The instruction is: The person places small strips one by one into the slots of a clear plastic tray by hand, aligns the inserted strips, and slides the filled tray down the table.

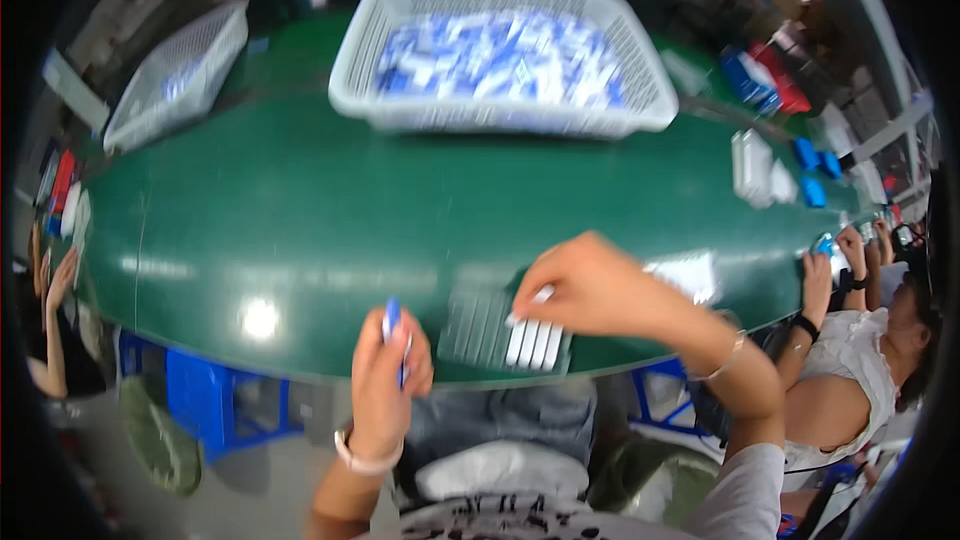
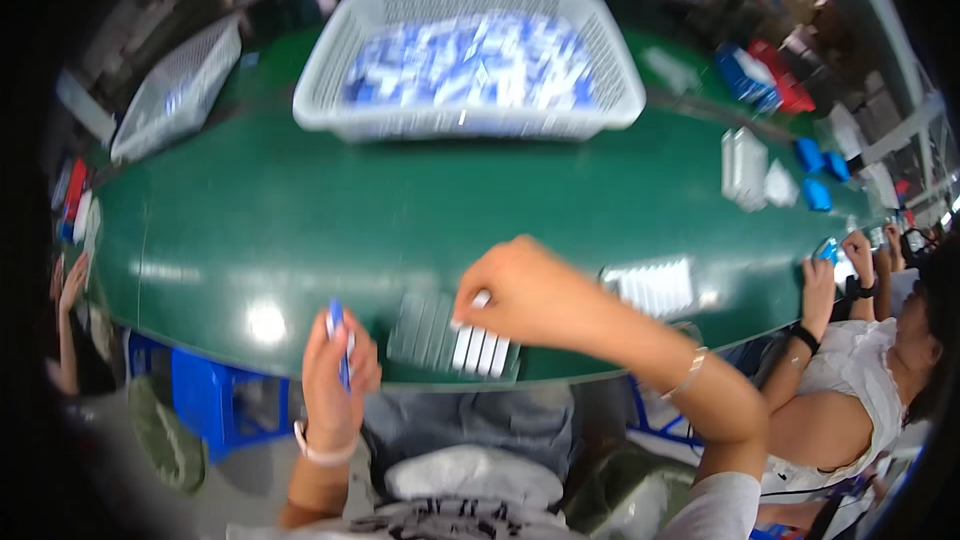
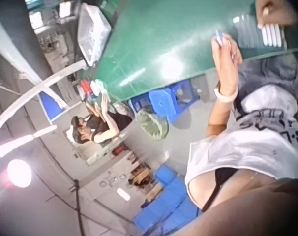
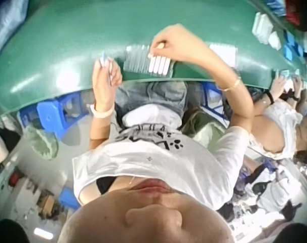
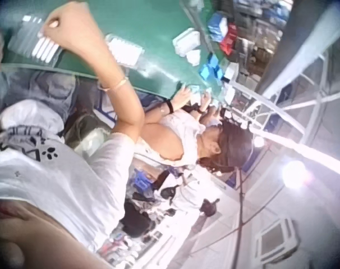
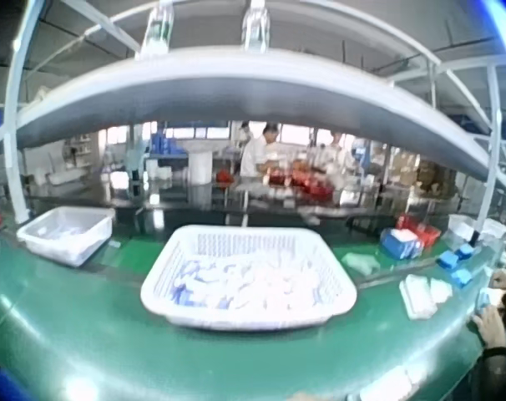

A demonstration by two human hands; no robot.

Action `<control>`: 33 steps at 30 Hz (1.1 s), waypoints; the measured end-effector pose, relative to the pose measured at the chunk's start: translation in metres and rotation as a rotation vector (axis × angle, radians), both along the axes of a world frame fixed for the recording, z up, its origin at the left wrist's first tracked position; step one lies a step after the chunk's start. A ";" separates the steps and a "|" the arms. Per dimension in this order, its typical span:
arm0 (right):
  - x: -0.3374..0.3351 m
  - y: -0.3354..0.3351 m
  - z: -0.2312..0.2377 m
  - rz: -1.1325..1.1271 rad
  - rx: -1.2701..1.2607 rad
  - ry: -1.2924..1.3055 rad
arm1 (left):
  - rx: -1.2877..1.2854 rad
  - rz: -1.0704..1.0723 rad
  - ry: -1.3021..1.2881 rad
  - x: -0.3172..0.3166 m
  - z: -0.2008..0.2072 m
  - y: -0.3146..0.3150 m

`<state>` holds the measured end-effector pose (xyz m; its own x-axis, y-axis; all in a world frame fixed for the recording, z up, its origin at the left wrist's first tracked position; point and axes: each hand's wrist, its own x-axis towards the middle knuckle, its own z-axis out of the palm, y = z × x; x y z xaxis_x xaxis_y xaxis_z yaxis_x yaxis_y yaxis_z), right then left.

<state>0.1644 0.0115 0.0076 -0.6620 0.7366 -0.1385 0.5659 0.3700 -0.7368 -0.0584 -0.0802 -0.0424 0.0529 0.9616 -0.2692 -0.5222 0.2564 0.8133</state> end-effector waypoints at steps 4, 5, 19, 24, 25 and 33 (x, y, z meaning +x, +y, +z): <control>-0.028 0.004 -0.023 0.076 0.015 -0.087 | -0.015 0.034 -0.015 -0.012 -0.007 -0.015; -0.036 0.004 -0.019 0.048 -0.013 -0.242 | -0.029 0.033 -0.055 -0.012 -0.002 -0.016; -0.023 -0.051 -0.007 0.033 0.204 -0.319 | -0.078 -0.013 -0.042 -0.008 0.015 -0.014; -0.001 -0.061 -0.008 0.014 0.394 -0.365 | -0.095 -0.116 -0.085 -0.004 0.012 -0.009; 0.007 -0.056 -0.005 -0.003 0.411 -0.434 | -0.084 -0.169 -0.037 -0.002 0.009 -0.007; 0.014 -0.060 -0.005 -0.241 -0.191 0.351 | 0.245 -0.545 0.268 0.036 0.016 -0.001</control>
